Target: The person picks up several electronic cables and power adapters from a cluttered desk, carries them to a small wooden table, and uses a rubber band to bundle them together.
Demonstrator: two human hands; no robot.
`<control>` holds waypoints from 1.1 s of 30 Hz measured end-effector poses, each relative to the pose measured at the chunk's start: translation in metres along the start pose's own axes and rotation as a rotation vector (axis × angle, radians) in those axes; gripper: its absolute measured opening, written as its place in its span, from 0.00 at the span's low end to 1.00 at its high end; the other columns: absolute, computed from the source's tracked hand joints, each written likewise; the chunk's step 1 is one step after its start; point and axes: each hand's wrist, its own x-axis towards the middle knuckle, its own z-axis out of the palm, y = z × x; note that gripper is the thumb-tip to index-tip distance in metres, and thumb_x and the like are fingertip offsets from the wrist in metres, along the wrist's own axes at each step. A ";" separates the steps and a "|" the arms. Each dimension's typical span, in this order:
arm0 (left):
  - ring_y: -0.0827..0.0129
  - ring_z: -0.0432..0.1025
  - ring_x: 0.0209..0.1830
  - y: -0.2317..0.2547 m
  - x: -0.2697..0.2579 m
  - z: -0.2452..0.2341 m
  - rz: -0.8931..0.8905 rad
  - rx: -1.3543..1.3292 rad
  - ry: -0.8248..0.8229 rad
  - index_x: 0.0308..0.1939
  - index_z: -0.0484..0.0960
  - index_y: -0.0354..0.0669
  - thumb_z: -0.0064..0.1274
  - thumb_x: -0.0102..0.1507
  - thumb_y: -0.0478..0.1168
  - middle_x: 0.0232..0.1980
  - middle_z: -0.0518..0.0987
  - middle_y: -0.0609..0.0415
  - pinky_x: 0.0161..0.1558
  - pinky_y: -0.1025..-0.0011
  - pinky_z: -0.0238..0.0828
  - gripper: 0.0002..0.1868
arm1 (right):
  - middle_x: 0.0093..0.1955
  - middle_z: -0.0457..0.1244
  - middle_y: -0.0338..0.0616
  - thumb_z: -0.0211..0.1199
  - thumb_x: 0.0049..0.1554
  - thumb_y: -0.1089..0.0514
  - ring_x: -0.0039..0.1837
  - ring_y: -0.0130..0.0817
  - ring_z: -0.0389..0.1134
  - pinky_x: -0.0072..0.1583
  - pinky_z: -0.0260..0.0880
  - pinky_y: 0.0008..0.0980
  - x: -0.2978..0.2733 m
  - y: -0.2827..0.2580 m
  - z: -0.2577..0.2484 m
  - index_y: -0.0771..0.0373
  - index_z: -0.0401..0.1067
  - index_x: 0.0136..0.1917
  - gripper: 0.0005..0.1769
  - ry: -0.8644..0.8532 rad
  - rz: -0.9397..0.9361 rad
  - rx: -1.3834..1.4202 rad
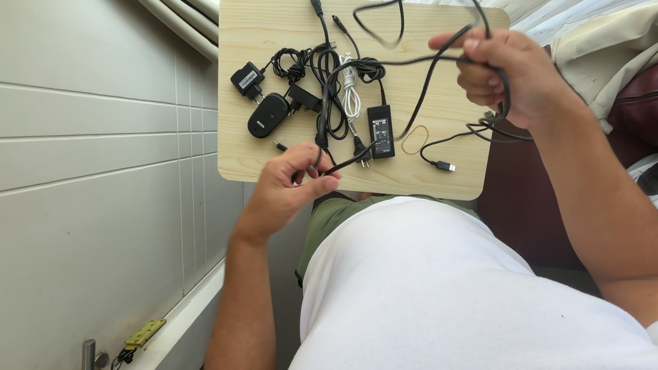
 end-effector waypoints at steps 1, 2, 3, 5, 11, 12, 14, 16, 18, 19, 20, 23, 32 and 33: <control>0.81 0.63 0.33 0.004 -0.001 -0.002 -0.038 -0.202 0.020 0.38 0.83 0.39 0.62 0.64 0.41 0.34 0.72 0.62 0.36 0.79 0.62 0.08 | 0.27 0.46 0.25 0.46 0.68 0.59 0.29 0.18 0.44 0.32 0.44 0.22 0.000 0.005 -0.002 0.69 0.69 0.67 0.19 0.030 0.039 -0.080; 0.83 0.66 0.34 0.006 -0.001 -0.004 -0.076 -0.404 0.040 0.38 0.80 0.41 0.61 0.66 0.41 0.34 0.74 0.63 0.38 0.81 0.67 0.08 | 0.27 0.46 0.25 0.46 0.68 0.59 0.29 0.18 0.44 0.32 0.44 0.22 0.000 0.010 -0.004 0.69 0.69 0.67 0.19 0.029 0.041 -0.078; 0.83 0.66 0.34 0.007 0.001 -0.005 -0.077 -0.404 0.041 0.38 0.80 0.41 0.61 0.66 0.41 0.34 0.74 0.63 0.38 0.81 0.67 0.08 | 0.28 0.47 0.25 0.46 0.67 0.59 0.30 0.18 0.45 0.33 0.44 0.21 0.000 0.014 -0.008 0.68 0.69 0.67 0.20 0.090 0.086 -0.163; 0.81 0.71 0.33 0.006 0.008 -0.009 -0.037 -0.431 0.148 0.37 0.78 0.42 0.57 0.70 0.41 0.31 0.77 0.61 0.39 0.81 0.68 0.09 | 0.28 0.47 0.25 0.46 0.66 0.59 0.31 0.17 0.46 0.33 0.45 0.21 0.003 0.026 -0.016 0.67 0.69 0.68 0.21 0.150 0.131 -0.245; 0.83 0.66 0.21 0.010 0.021 -0.007 -0.114 -0.371 0.235 0.36 0.76 0.44 0.55 0.69 0.43 0.24 0.75 0.62 0.24 0.83 0.61 0.10 | 0.29 0.50 0.26 0.48 0.64 0.57 0.30 0.18 0.46 0.33 0.45 0.22 0.029 0.079 -0.058 0.65 0.69 0.62 0.17 0.338 0.190 -0.332; 0.83 0.66 0.21 0.012 0.022 -0.008 -0.117 -0.370 0.233 0.36 0.76 0.44 0.55 0.69 0.43 0.24 0.75 0.62 0.24 0.83 0.61 0.10 | 0.28 0.50 0.26 0.48 0.65 0.52 0.30 0.18 0.46 0.33 0.46 0.22 0.034 0.088 -0.064 0.64 0.70 0.61 0.18 0.357 0.183 -0.363; 0.84 0.65 0.22 0.018 0.024 -0.008 -0.102 -0.312 0.248 0.37 0.76 0.43 0.56 0.70 0.43 0.25 0.73 0.63 0.23 0.83 0.60 0.11 | 0.28 0.50 0.27 0.47 0.66 0.48 0.30 0.18 0.46 0.32 0.46 0.23 0.045 0.103 -0.070 0.64 0.71 0.59 0.20 0.374 0.177 -0.390; 0.84 0.64 0.23 0.028 0.020 -0.008 -0.055 -0.313 0.258 0.37 0.76 0.43 0.56 0.71 0.43 0.26 0.72 0.64 0.24 0.83 0.59 0.10 | 0.27 0.48 0.26 0.41 0.69 0.34 0.29 0.19 0.45 0.31 0.44 0.24 0.054 0.110 -0.067 0.64 0.73 0.52 0.33 0.354 0.234 -0.330; 0.84 0.63 0.23 0.041 0.016 -0.011 -0.005 -0.316 0.266 0.38 0.76 0.43 0.56 0.71 0.43 0.26 0.70 0.65 0.24 0.83 0.58 0.10 | 0.26 0.47 0.27 0.37 0.67 0.29 0.29 0.19 0.44 0.31 0.44 0.24 0.054 0.105 -0.057 0.62 0.72 0.46 0.38 0.308 0.255 -0.328; 0.84 0.63 0.23 0.049 0.011 -0.013 0.026 -0.324 0.294 0.39 0.76 0.43 0.56 0.71 0.43 0.26 0.70 0.64 0.25 0.83 0.58 0.10 | 0.25 0.46 0.27 0.32 0.66 0.24 0.28 0.19 0.44 0.31 0.43 0.24 0.052 0.099 -0.051 0.60 0.71 0.41 0.43 0.259 0.278 -0.331; 0.84 0.62 0.23 0.057 0.008 -0.016 0.056 -0.332 0.322 0.39 0.75 0.43 0.56 0.72 0.43 0.26 0.70 0.64 0.25 0.83 0.57 0.10 | 0.25 0.46 0.27 0.32 0.66 0.24 0.28 0.19 0.44 0.31 0.43 0.24 0.047 0.091 -0.045 0.60 0.71 0.41 0.43 0.257 0.283 -0.331; 0.83 0.63 0.23 0.074 0.004 -0.023 0.068 -0.287 0.398 0.40 0.75 0.43 0.56 0.72 0.44 0.27 0.71 0.63 0.26 0.82 0.58 0.11 | 0.26 0.45 0.27 0.40 0.66 0.26 0.28 0.20 0.43 0.31 0.42 0.24 0.035 0.065 -0.033 0.58 0.70 0.37 0.38 0.130 0.068 -0.202; 0.83 0.61 0.19 0.050 0.031 -0.024 -0.074 -0.350 0.449 0.39 0.76 0.42 0.53 0.72 0.43 0.25 0.71 0.62 0.21 0.82 0.55 0.10 | 0.28 0.48 0.28 0.42 0.70 0.28 0.31 0.21 0.49 0.36 0.54 0.26 0.116 0.109 -0.085 0.56 0.70 0.41 0.34 0.376 -0.309 -0.240; 0.83 0.61 0.19 0.046 0.034 -0.023 -0.077 -0.350 0.455 0.39 0.76 0.42 0.53 0.72 0.43 0.25 0.71 0.62 0.21 0.82 0.55 0.10 | 0.30 0.49 0.29 0.41 0.71 0.28 0.33 0.21 0.49 0.37 0.55 0.25 0.125 0.122 -0.090 0.56 0.71 0.44 0.34 0.391 -0.276 -0.374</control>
